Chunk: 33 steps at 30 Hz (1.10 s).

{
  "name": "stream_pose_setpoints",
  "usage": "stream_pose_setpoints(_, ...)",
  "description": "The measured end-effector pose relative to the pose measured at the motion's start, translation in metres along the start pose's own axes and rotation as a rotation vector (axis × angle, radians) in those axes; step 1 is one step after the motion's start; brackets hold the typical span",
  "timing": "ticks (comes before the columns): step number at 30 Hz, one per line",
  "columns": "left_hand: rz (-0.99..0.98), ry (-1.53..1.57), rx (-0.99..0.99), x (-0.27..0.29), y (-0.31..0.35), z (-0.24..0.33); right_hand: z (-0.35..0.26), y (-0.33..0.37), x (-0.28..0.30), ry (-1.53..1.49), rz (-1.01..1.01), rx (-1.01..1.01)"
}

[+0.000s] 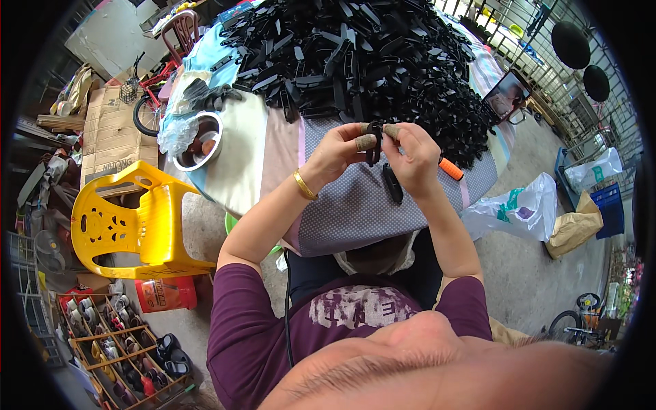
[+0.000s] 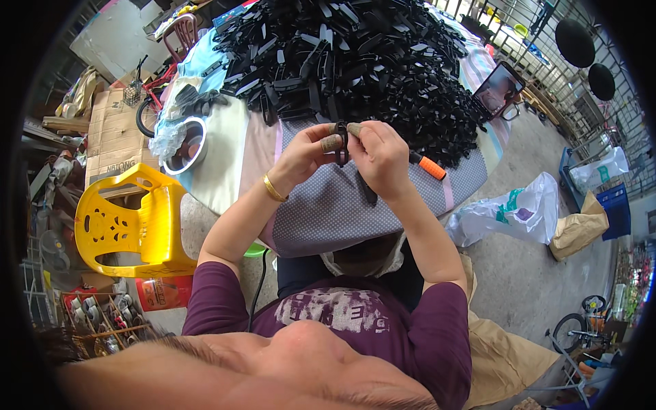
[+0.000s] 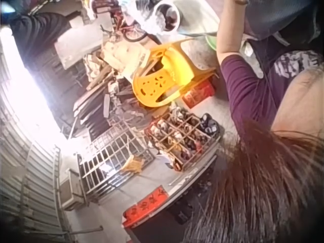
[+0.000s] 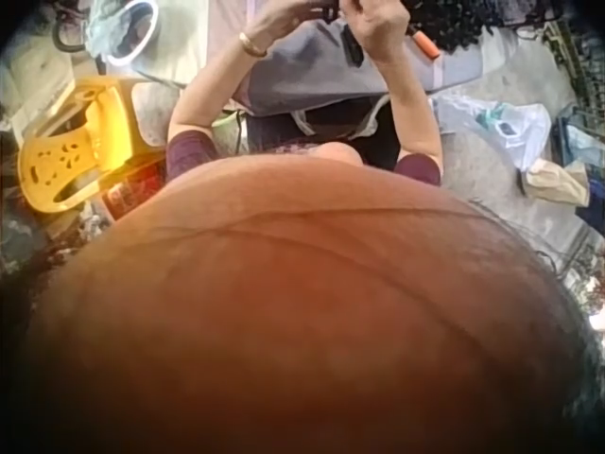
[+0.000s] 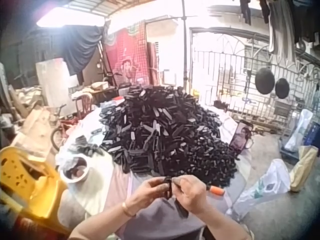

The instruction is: Assembling small black plastic hardware components using hands and a small tool.

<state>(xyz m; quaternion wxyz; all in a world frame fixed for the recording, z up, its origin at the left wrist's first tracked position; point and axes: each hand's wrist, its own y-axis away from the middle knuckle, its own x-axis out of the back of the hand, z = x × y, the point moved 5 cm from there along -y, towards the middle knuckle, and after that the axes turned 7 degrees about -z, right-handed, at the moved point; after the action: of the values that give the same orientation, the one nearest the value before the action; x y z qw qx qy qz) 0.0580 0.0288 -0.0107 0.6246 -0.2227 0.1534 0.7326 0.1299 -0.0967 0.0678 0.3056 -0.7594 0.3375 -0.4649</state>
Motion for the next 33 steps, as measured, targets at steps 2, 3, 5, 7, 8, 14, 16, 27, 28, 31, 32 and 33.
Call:
stream_pose_setpoints(2, 0.012, -0.023, -0.012, -0.004, 0.001, 0.002, -0.003, 0.001, -0.001, 0.086, -0.009, 0.066)
stream_pose_setpoints(3, 0.023, -0.046, -0.024, -0.005, 0.001, 0.002, -0.004, 0.002, -0.002, 0.109, -0.025, 0.086)
stream_pose_setpoints(5, 0.025, -0.05, -0.03, -0.006, 0.001, 0.002, -0.004, 0.004, -0.003, 0.131, -0.041, 0.107)
stream_pose_setpoints(7, 0.028, -0.054, -0.037, -0.008, 0.002, 0.002, -0.004, 0.006, -0.007, 0.188, -0.103, 0.107)
stream_pose_setpoints(8, 0.05, -0.079, -0.036, -0.008, 0.003, 0.003, -0.003, 0.007, -0.008, 0.189, -0.103, 0.108)
stream_pose_setpoints(14, 0.105, -0.205, -0.078, -0.007, 0.005, 0.002, -0.003, 0.008, -0.008, 0.149, -0.125, 0.076)
stream_pose_setpoints(16, 0.109, -0.245, -0.092, -0.008, 0.005, 0.003, -0.005, 0.005, -0.007, 0.148, -0.156, 0.05)
stream_pose_setpoints(27, 0.123, -0.156, -0.04, -0.007, 0.003, -0.004, -0.007, 0.014, -0.007, 0.046, -0.306, -0.052)
stream_pose_setpoints(28, 0.122, -0.16, -0.037, -0.011, 0.004, -0.003, -0.009, 0.017, -0.004, 0.064, -0.277, -0.077)
stream_pose_setpoints(31, 0.097, -0.031, -0.037, -0.025, 0.0, -0.012, -0.002, 0.029, 0.006, 0.018, -0.233, -0.241)
stream_pose_setpoints(32, 0.097, -0.032, -0.034, -0.022, 0.0, -0.011, 0.006, 0.035, 0.01, -0.052, -0.217, -0.379)
stream_pose_setpoints(33, 0.156, -0.544, -0.143, -0.016, 0.0, 0.002, 0.01, 0.038, 0.019, -0.007, -0.182, -0.388)
